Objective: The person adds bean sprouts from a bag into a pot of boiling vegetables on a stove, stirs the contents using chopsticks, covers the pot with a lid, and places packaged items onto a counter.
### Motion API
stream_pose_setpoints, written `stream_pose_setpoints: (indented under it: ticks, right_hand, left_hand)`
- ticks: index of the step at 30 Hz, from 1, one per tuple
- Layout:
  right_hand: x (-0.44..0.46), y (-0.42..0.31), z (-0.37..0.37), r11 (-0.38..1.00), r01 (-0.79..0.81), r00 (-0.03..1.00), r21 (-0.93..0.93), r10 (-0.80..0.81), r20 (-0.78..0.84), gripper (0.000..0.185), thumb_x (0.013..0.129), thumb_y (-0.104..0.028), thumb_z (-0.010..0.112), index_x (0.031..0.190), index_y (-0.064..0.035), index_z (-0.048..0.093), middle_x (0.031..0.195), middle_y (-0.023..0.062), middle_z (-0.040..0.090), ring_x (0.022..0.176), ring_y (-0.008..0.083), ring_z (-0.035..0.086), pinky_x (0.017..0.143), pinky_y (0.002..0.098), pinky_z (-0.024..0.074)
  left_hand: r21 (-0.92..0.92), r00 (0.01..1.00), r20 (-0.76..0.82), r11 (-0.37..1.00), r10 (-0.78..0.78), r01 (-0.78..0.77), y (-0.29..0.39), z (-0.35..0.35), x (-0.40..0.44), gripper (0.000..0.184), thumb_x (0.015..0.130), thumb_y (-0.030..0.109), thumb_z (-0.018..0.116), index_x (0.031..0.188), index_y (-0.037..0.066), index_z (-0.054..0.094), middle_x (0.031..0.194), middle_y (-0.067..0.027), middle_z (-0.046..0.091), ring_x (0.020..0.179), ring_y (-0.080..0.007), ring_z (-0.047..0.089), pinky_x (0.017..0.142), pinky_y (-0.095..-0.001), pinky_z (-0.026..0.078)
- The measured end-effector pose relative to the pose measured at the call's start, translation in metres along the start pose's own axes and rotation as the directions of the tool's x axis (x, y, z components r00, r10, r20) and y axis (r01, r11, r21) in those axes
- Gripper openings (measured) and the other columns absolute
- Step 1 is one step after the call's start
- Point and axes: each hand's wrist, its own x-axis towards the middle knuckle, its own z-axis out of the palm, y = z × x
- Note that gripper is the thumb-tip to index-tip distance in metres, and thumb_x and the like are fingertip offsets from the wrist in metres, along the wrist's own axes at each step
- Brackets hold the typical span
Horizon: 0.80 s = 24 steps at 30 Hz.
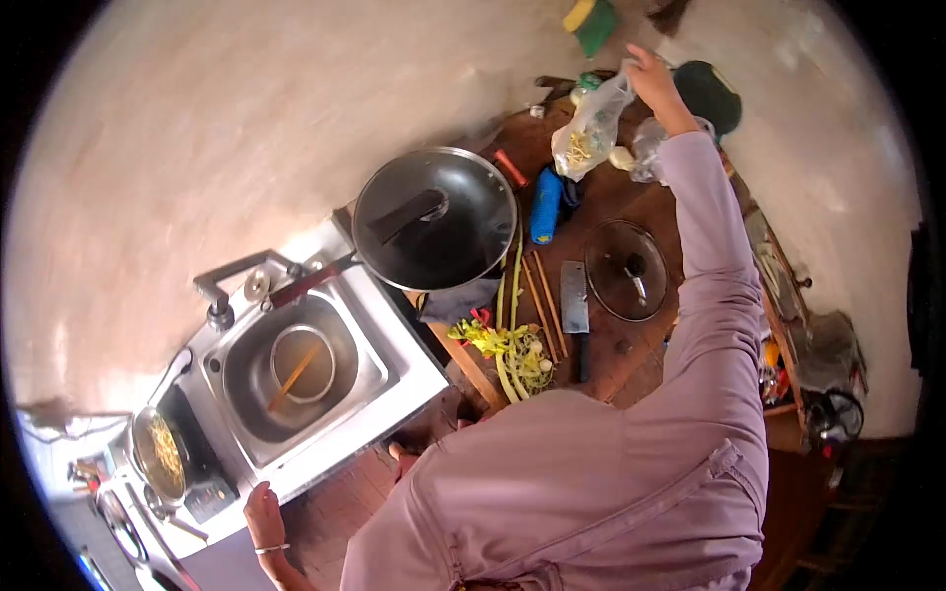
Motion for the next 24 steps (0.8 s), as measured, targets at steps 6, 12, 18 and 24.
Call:
stream_pose_setpoints:
  ticks: [6,12,18,24]
  right_hand:
    - [-0.050,0.036,0.062,0.837,0.040,0.968,-0.546,0.102,0.228,0.047,0.085,-0.025,0.047,0.129,-0.0137,0.037,0.121,0.0181,0.046,0.111,0.0289,0.046,0.092,0.0362,0.0359]
    - [-0.209,0.076,0.105,0.994,-0.105,0.903,-0.043,0.113,0.415,0.035,0.082,-0.009,0.053,0.117,-0.0050,0.049,0.107,0.0111,0.057,0.093,0.0175,0.057,0.081,0.0289,0.0441]
    - [-0.412,0.190,0.075,0.799,-0.293,0.865,-0.525,0.455,0.211,0.016,0.074,-0.010,0.054,0.087,-0.0003,0.054,0.075,0.0169,0.057,0.069,0.0289,0.057,0.062,0.0342,0.0441]
    - [-0.481,0.181,0.093,0.810,-0.331,0.914,-0.484,0.402,0.048,0.017,0.074,-0.012,0.056,0.088,-0.0020,0.058,0.075,0.0155,0.058,0.071,0.0297,0.058,0.063,0.0353,0.0453]
  left_hand:
    - [-0.352,0.986,0.103,0.922,-0.134,0.162,-0.047,-0.012,-0.028,0.025,0.082,0.017,0.052,0.102,0.003,0.056,0.081,-0.0051,0.060,0.062,-0.0132,0.056,0.056,-0.0236,0.046]
    - [0.072,0.979,-0.072,0.978,-0.192,0.197,-0.138,-0.053,0.016,0.014,0.080,0.016,0.050,0.083,0.003,0.056,0.072,-0.0053,0.055,0.070,-0.0129,0.055,0.063,-0.0277,0.045]
    - [-0.137,0.949,-0.315,0.989,0.004,-0.049,-0.093,0.047,0.000,0.044,0.076,0.002,0.045,0.120,0.004,0.045,0.079,-0.0041,0.054,0.071,-0.0149,0.050,0.067,-0.0275,0.043]
    - [-0.100,0.990,0.140,0.995,0.010,0.004,-0.028,0.075,-0.027,0.029,0.077,0.011,0.049,0.104,0.001,0.055,0.080,-0.0119,0.059,0.070,-0.0203,0.057,0.066,-0.0293,0.046]
